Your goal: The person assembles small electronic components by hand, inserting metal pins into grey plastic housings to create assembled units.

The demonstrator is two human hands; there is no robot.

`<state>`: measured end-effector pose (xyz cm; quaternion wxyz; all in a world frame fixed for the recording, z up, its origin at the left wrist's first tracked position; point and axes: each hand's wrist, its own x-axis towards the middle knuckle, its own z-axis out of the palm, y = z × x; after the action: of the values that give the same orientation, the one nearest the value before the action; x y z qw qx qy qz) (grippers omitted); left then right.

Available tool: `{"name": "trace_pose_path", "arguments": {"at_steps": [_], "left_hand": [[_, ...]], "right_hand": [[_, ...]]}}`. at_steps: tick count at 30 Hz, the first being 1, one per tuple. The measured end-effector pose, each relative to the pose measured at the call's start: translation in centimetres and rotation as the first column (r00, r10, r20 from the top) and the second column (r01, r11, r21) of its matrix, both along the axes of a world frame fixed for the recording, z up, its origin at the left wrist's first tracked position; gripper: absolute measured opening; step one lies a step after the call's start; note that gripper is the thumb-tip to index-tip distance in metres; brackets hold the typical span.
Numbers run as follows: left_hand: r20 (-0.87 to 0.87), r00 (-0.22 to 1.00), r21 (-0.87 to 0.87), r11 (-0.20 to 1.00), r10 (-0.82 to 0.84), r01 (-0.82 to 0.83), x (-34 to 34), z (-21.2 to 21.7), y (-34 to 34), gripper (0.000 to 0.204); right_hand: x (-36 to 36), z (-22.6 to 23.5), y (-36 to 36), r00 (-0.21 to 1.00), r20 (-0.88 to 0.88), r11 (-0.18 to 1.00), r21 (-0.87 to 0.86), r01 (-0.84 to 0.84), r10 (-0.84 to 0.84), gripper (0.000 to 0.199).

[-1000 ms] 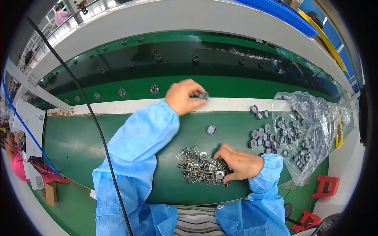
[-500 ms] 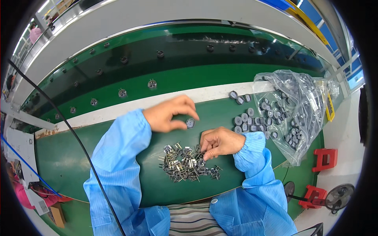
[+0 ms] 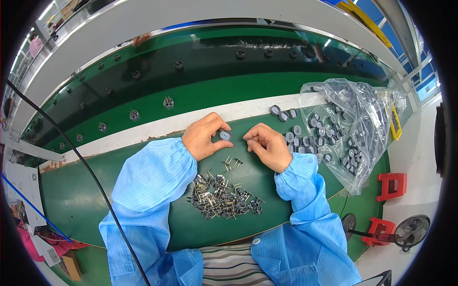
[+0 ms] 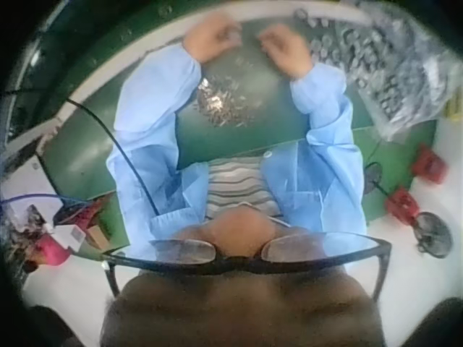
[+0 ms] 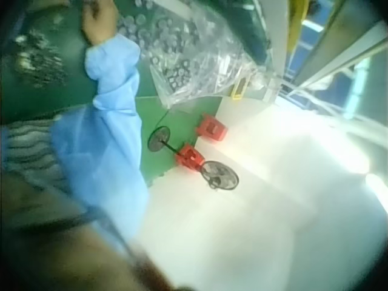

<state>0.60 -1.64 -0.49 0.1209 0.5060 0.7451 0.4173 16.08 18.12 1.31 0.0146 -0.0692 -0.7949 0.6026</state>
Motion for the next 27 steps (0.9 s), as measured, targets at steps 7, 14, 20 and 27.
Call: {"name": "trace_pose_path", "arguments": {"at_steps": [7,14,20,27], "left_hand": [[-0.062,0.997,0.041,0.998,-0.035,0.038,-0.3,0.8,-0.2,0.043],[-0.124,0.99,0.059,0.995,-0.072,0.08,-0.2,-0.6,0.1,0.042],[0.023,1.0,0.005,1.0,-0.005,0.005,0.1,1.0,-0.1,0.039],[-0.134,0.99,0.043,0.998,-0.04,0.046,0.7,0.0,0.4,0.035]], "right_hand": [[0.1,0.9,-0.2,0.94,-0.222,0.925,0.339,-0.174,0.258,0.025],[-0.1,-0.3,-0.5,0.961,-0.131,0.825,0.494,0.276,-0.243,0.012],[-0.4,1.1,-0.1,0.915,-0.404,0.866,0.451,0.216,-0.017,0.009],[-1.1,-0.4,0.0,0.973,-0.231,0.896,0.435,0.087,0.017,0.013]]}}
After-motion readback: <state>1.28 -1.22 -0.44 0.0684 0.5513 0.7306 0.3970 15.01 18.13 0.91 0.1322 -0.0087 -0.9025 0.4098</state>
